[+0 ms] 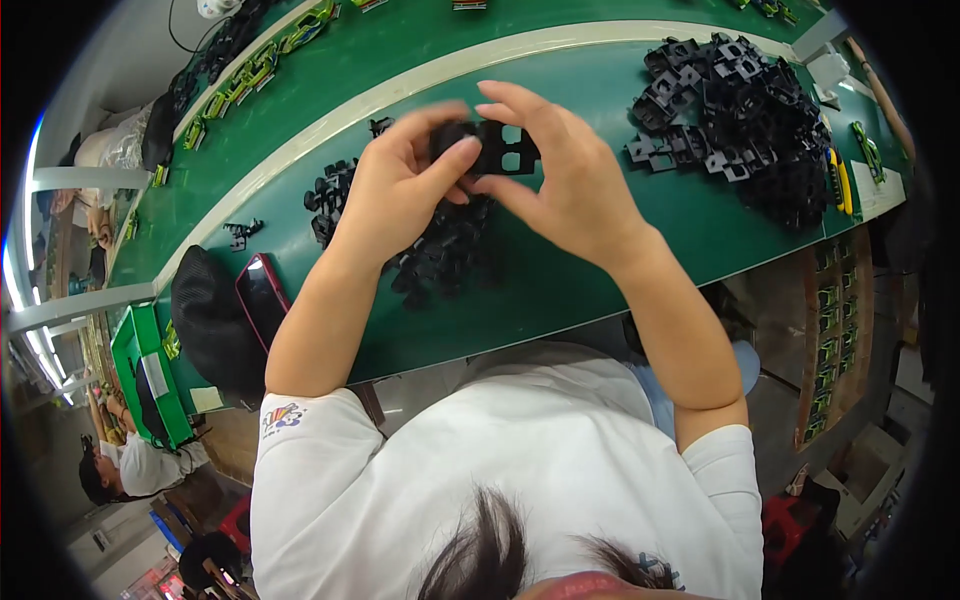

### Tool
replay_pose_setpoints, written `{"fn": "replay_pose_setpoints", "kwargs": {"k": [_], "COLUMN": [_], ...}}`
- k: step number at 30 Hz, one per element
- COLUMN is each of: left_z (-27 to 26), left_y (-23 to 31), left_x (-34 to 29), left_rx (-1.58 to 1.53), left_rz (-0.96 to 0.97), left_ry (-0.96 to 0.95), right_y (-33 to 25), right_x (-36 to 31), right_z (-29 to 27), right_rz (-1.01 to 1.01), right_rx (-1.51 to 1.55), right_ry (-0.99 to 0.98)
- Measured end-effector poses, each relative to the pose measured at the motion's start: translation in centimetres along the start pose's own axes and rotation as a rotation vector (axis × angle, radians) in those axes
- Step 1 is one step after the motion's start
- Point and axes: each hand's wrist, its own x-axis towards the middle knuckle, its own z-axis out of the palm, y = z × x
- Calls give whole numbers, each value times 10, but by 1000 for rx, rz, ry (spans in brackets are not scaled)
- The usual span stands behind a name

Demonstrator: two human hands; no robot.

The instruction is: The person assembles toy car chassis by hand, picking up plastic parts from piles on the workbench, snapping the pieces together, and passing the assembled units along the assembly line.

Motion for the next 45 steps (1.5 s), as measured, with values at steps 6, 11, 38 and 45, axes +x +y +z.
{"fn": "replay_pose_setpoints", "kwargs": {"k": [6,11,38,45], "left_z": [-19,-23,7,13], "left_y": [-2,-13,-24,-29], "left_x": [-19,-33,-51,-52], "left_rx": [-213,-257,-297,-356], "left_rz": [150,199,-217,-177], "left_ry": [329,400,-330,-258], "right_y": [-5,-21,-15,-18], "right_x": [-31,-30,-48,-53], "right_z": [7,36,-40,-41], "right_rz": [318,455,-385,-208], "right_rx": [-8,-252,-65,14], "right_ry": [-39,-119,-112,-244]}}
